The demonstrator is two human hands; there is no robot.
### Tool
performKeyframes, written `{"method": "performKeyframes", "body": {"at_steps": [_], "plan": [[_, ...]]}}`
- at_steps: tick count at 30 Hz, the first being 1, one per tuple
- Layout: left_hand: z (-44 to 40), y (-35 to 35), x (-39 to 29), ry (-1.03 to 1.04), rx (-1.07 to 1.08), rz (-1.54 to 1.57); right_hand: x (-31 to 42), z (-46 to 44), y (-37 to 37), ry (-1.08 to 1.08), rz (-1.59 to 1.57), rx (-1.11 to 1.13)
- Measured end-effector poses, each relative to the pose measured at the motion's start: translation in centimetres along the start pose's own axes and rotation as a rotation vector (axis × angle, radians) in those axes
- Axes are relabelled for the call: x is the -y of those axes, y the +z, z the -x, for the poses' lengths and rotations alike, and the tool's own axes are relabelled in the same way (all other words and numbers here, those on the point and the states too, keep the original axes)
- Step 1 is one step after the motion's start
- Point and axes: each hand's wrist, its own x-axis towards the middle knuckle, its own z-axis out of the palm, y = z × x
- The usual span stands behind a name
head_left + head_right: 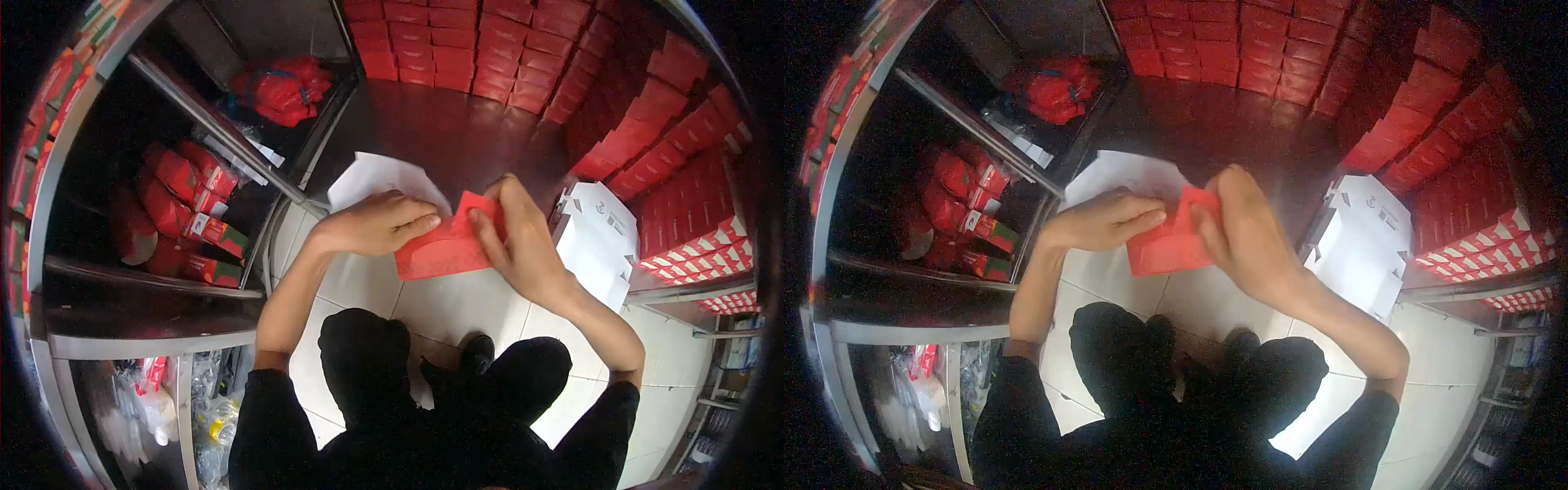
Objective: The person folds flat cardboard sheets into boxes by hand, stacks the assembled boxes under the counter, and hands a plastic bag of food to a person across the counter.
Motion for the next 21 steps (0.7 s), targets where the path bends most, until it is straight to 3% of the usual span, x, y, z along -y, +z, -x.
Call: {"method": "performKeyframes", "body": {"at_steps": [7,10,13,15,17,19,21], "plan": [[-0.6,2.1,-0.9,0.003,-0.337,-0.105,0.1,-1.0,-0.3,0.041,-0.108,0.022],[-0.6,2.7,-0.9,0.088,-0.499,-0.229,0.2,-1.4,0.0,-0.178,0.063,-0.023],[-0.4,3.1,-1.0,0.157,-0.648,-0.309,-0.3,-1.3,0.4,-0.199,0.053,0.106],[-0.2,3.2,-0.6,0.206,-0.696,-0.372,-0.2,-0.9,-0.3,0.116,-0.262,0.271],[-0.7,4.2,0.7,0.247,-0.689,-0.447,-0.8,-1.3,-0.7,0.285,-0.367,0.461],[-1.5,5.2,1.3,0.276,-0.632,-0.424,-2.1,-1.9,-0.8,0.312,-0.231,0.644],[-1.7,5.9,-0.3,0.492,-0.708,-0.367,-3.2,-1.2,0.2,0.182,-0.078,0.442]]}}
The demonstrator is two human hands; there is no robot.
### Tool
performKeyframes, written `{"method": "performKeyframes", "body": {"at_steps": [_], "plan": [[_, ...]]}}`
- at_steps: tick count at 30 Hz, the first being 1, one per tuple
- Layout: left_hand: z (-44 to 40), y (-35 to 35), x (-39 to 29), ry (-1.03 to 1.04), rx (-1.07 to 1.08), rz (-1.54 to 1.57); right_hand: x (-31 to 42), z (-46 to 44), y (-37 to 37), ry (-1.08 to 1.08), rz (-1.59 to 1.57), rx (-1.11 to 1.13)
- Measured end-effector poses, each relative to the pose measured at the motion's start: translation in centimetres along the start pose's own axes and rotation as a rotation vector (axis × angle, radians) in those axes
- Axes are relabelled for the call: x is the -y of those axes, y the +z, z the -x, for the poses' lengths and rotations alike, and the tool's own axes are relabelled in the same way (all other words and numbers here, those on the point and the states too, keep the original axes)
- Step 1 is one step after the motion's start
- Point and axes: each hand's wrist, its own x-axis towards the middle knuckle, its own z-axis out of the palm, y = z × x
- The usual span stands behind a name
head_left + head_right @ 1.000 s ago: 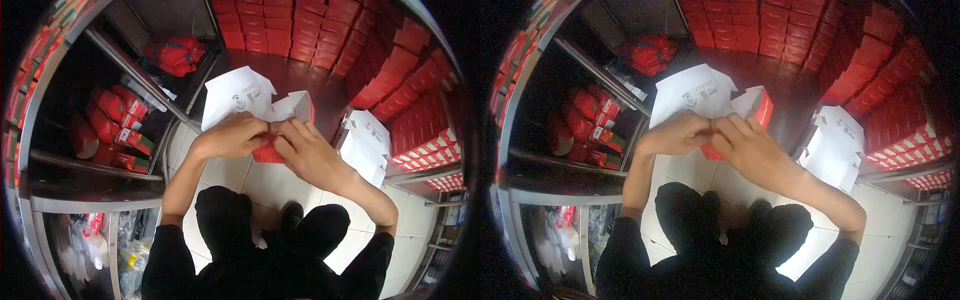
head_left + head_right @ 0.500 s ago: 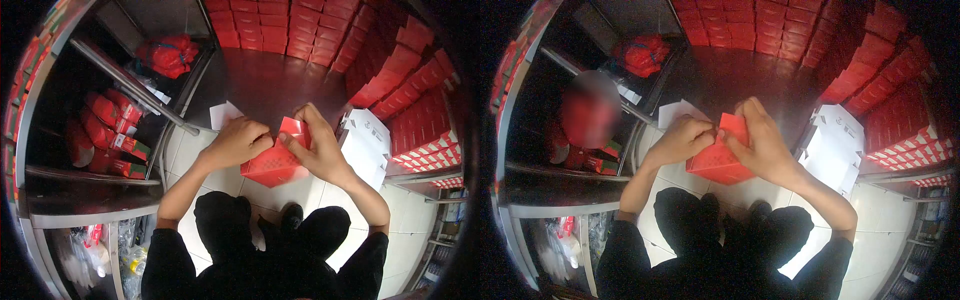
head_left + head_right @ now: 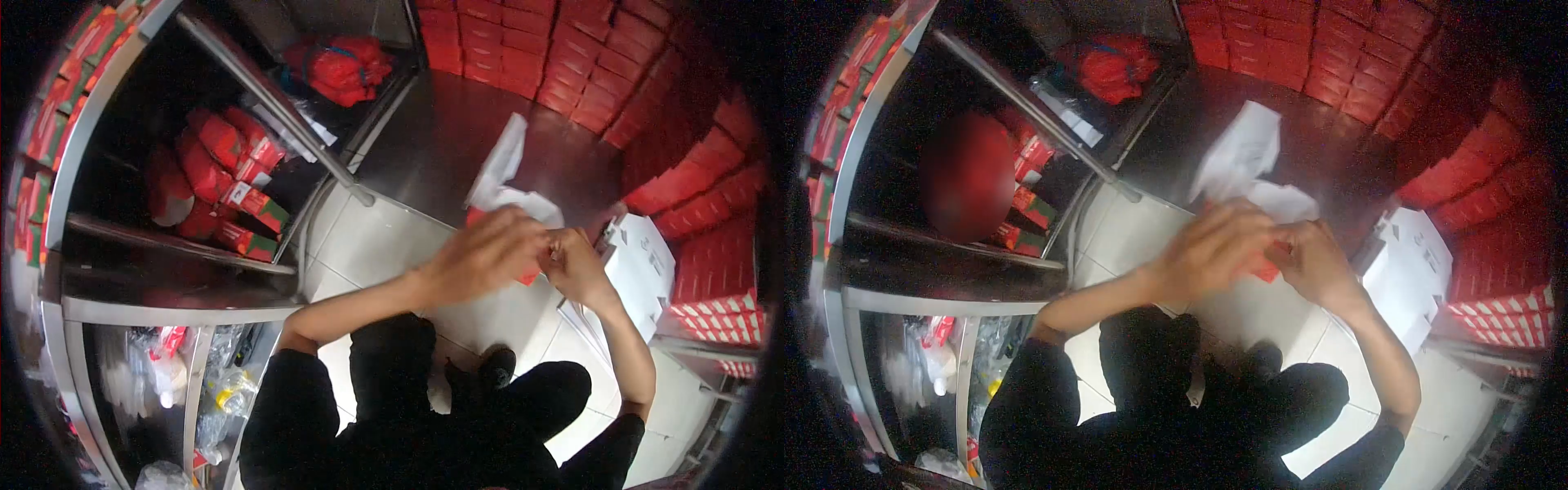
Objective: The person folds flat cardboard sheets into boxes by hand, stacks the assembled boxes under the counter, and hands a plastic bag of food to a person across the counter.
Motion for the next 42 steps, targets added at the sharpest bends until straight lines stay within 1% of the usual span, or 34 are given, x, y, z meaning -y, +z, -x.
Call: {"method": "performKeyframes", "body": {"at_steps": [1,2,4,5,6,7,8,9,12,13,16,17,18,19,20,22,23,24,26,28,30,32,33,34,36,37,39,40,41,42], "plan": [[-0.5,-0.8,-0.7,-0.120,-0.157,-0.040,-0.4,0.1,0.7,-0.040,0.073,-0.111],[-1.2,-1.6,-1.5,-0.242,-0.313,-0.076,-0.5,-0.1,1.2,0.028,0.039,-0.112],[-1.6,-2.1,-1.0,-0.490,-0.444,-0.047,-0.6,-0.4,2.0,0.173,-0.024,-0.123],[-2.1,-2.1,0.9,-0.619,-0.419,0.021,-0.8,-0.3,2.7,0.063,0.108,-0.202],[-2.4,-2.0,2.6,-0.749,-0.395,0.092,-1.3,-0.4,3.7,-0.001,0.173,-0.224],[-2.0,-1.5,4.5,-0.793,-0.285,0.310,-1.9,-0.5,4.6,-0.067,0.242,-0.247],[-2.1,-1.2,5.5,-0.823,-0.166,0.530,-1.7,-0.8,4.8,-0.129,0.311,-0.276],[-2.1,-0.5,5.6,-0.823,-0.177,0.395,-1.1,-0.7,3.9,0.013,0.318,-0.051],[-0.5,2.6,7.2,-0.760,-0.317,0.172,-2.2,-0.4,2.6,-0.209,0.287,-0.319],[0.0,3.5,7.7,-0.757,-0.334,0.201,-2.8,0.1,1.5,-0.075,0.384,-0.302],[0.2,4.3,9.1,-0.689,-0.348,0.232,-7.0,-0.3,-2.7,-0.025,0.473,-0.803],[0.0,3.9,9.2,-0.717,-0.324,0.279,-9.7,-0.5,-4.4,-0.007,0.375,-0.811],[-0.1,3.8,9.9,-0.695,-0.310,0.384,-13.0,-0.3,-5.4,0.019,0.260,-0.813],[0.0,3.3,10.5,-0.695,-0.217,0.461,-15.3,-0.2,-5.3,0.039,0.141,-0.813],[-0.1,2.8,11.0,-0.688,-0.130,0.532,-16.3,-0.4,-4.8,0.067,0.128,-0.780],[0.0,2.9,12.2,-0.671,-0.092,0.625,-18.4,-2.1,-5.4,0.072,0.134,-0.709],[-0.4,2.9,13.1,-0.647,-0.075,0.662,-21.3,-3.7,-5.3,0.144,-0.104,-0.569],[-0.2,2.9,13.3,-0.669,-0.105,0.654,-23.5,-4.2,-4.6,0.237,-0.354,-0.409],[-0.1,3.3,14.1,-0.694,-0.161,0.642,-19.8,-4.6,-4.0,0.552,-0.357,-0.396],[0.6,4.2,14.6,-0.766,-0.296,0.615,-20.9,-4.9,-1.3,0.344,-0.658,-0.555],[1.3,6.2,14.8,-0.842,-0.420,0.582,-21.9,-6.4,1.2,0.203,-0.622,-0.713],[1.7,10.9,14.8,-1.051,-0.662,0.484,-17.3,-6.9,1.8,0.132,-0.549,-0.704],[1.7,12.6,14.7,-1.156,-0.788,0.423,-17.3,-7.7,3.0,0.174,-0.411,-0.688],[1.8,13.5,14.2,-1.130,-0.658,0.368,-17.9,-8.4,4.4,0.219,-0.280,-0.664],[2.3,14.6,13.5,-1.074,-0.408,0.247,-18.5,-9.4,5.7,0.348,-0.137,-0.780],[2.8,15.3,13.6,-1.052,-0.382,0.179,-19.1,-9.4,6.8,0.418,-0.070,-0.825],[3.6,13.8,14.7,-1.012,-0.057,0.194,-24.3,-8.0,6.7,0.385,-0.044,-0.717],[4.5,12.9,15.3,-1.001,0.106,0.199,-28.1,-7.3,6.7,0.253,0.166,-0.770],[5.9,12.6,15.7,-0.844,0.163,0.036,-25.5,-5.1,3.5,0.391,-0.099,-0.411],[7.3,12.4,16.0,-0.678,0.226,-0.121,-26.8,-4.5,3.8,0.107,0.170,-0.503]]}}
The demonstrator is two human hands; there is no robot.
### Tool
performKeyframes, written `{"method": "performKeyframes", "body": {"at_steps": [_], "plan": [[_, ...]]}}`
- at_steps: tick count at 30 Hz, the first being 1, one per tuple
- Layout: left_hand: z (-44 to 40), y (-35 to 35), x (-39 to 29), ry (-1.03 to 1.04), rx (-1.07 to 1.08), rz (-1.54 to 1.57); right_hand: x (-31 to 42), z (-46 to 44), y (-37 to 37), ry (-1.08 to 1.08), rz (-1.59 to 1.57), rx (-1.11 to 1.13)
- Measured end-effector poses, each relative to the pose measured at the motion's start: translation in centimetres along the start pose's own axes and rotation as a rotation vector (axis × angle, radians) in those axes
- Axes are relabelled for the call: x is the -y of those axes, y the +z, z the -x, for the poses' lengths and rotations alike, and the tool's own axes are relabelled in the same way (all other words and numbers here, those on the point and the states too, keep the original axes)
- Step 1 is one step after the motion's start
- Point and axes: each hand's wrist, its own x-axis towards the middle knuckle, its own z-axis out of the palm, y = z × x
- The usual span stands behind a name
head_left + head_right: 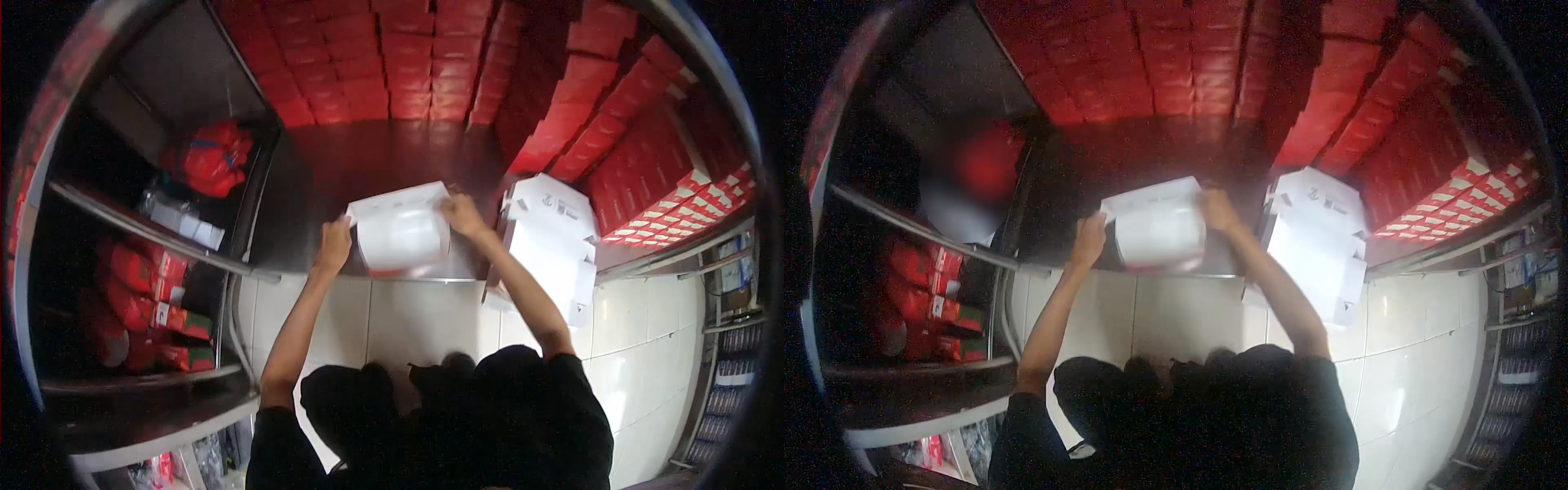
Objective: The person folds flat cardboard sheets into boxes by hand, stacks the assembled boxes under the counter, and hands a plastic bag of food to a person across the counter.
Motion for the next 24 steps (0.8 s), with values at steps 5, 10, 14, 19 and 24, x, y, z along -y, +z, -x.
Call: {"method": "performKeyframes", "body": {"at_steps": [5,10,14,19,24], "plan": [[1.3,0.1,-0.1,-0.319,0.175,0.152,1.3,2.5,0.3,0.146,0.022,-0.082],[3.7,1.9,-2.4,-0.910,-0.100,1.298,2.9,4.1,1.0,0.200,-0.138,-0.186],[5.8,4.7,-1.4,-0.864,-0.104,1.352,1.7,5.0,2.1,0.389,-0.006,-0.056],[6.5,3.3,-1.1,-0.871,0.128,1.439,3.1,6.0,1.3,0.562,-0.141,-0.014],[5.9,2.9,0.4,-0.902,0.266,1.423,1.2,6.9,3.0,0.507,-0.318,0.028]]}}
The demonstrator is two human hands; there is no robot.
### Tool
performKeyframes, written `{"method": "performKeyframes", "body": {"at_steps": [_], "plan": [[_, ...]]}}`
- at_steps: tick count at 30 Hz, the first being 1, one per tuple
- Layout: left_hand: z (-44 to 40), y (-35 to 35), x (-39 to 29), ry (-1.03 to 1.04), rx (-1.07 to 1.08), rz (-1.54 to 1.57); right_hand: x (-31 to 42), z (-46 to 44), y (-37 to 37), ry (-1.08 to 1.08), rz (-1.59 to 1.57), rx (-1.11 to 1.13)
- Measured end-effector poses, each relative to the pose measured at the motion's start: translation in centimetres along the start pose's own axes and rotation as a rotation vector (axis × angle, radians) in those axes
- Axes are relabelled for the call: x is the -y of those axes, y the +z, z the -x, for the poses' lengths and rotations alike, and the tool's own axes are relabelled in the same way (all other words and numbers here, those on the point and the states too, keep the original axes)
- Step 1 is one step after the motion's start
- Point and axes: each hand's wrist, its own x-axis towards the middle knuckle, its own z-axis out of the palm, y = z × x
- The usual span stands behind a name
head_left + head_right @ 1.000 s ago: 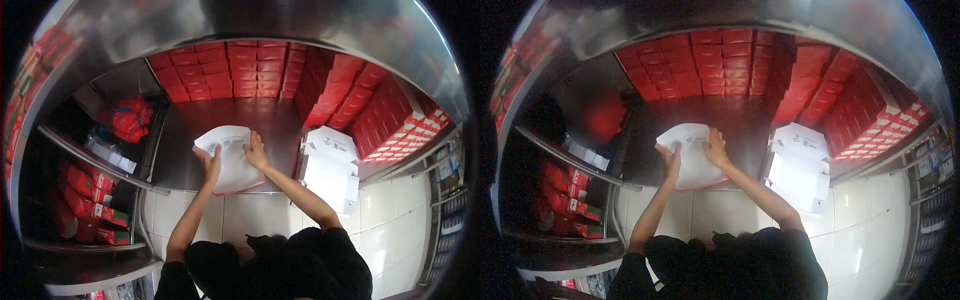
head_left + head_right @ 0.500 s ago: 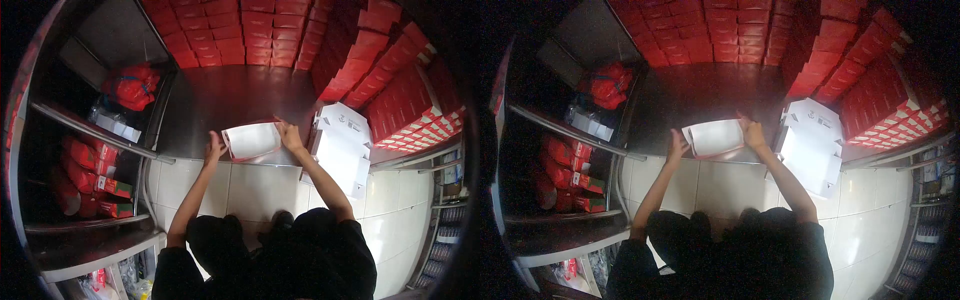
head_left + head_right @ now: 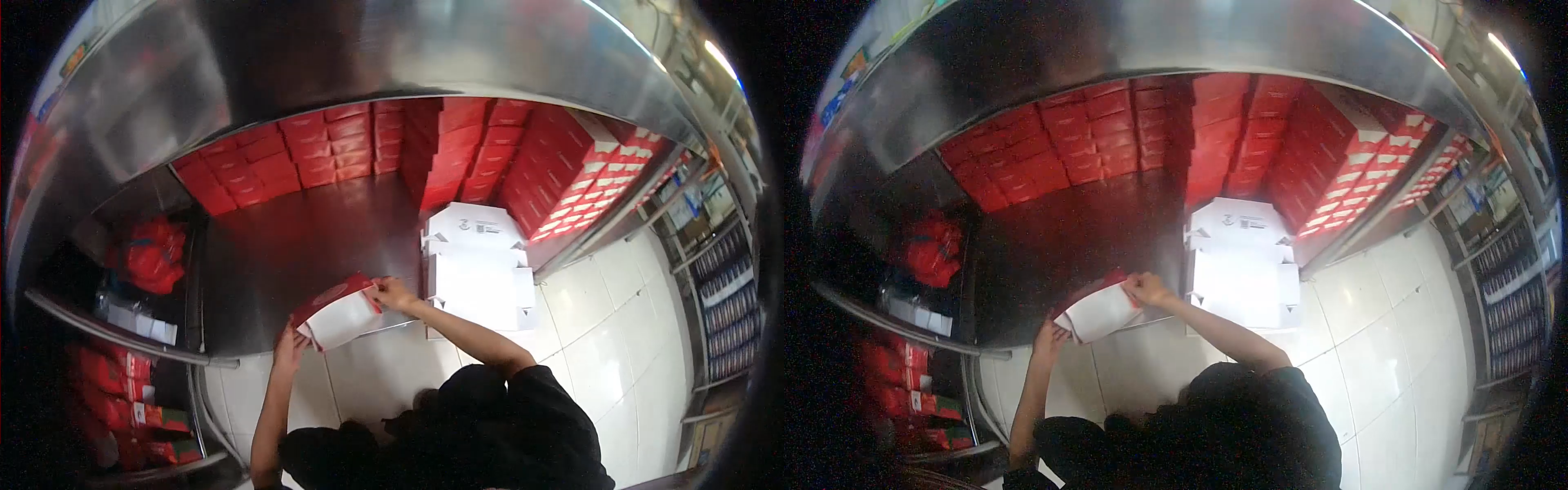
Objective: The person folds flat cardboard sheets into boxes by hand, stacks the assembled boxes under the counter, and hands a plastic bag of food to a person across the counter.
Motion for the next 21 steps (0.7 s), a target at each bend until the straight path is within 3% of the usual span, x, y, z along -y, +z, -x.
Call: {"method": "performKeyframes", "body": {"at_steps": [4,5,8,9,13,16,21], "plan": [[-0.6,-0.5,0.4,-0.018,0.051,0.047,0.9,0.5,-2.0,0.002,-0.002,0.257],[-1.0,-1.0,0.6,-0.010,0.070,0.033,3.2,1.6,-3.0,0.033,-0.204,0.285],[0.2,-1.0,0.7,-0.040,0.087,-0.020,-3.1,-0.7,-2.6,0.411,-0.791,0.486],[0.0,-1.0,0.6,-0.051,0.072,-0.039,-4.0,-1.7,-2.9,0.399,-0.856,0.623],[-1.3,-1.3,0.7,-0.047,0.066,-0.022,2.1,-0.1,-2.4,0.498,-0.506,0.346],[-1.3,-2.0,0.7,-0.030,0.025,-0.014,2.5,0.0,-2.6,0.528,-0.484,0.473],[-0.1,-1.1,-1.1,-0.092,0.039,-0.097,2.4,0.6,-2.4,0.578,-0.507,0.458]]}}
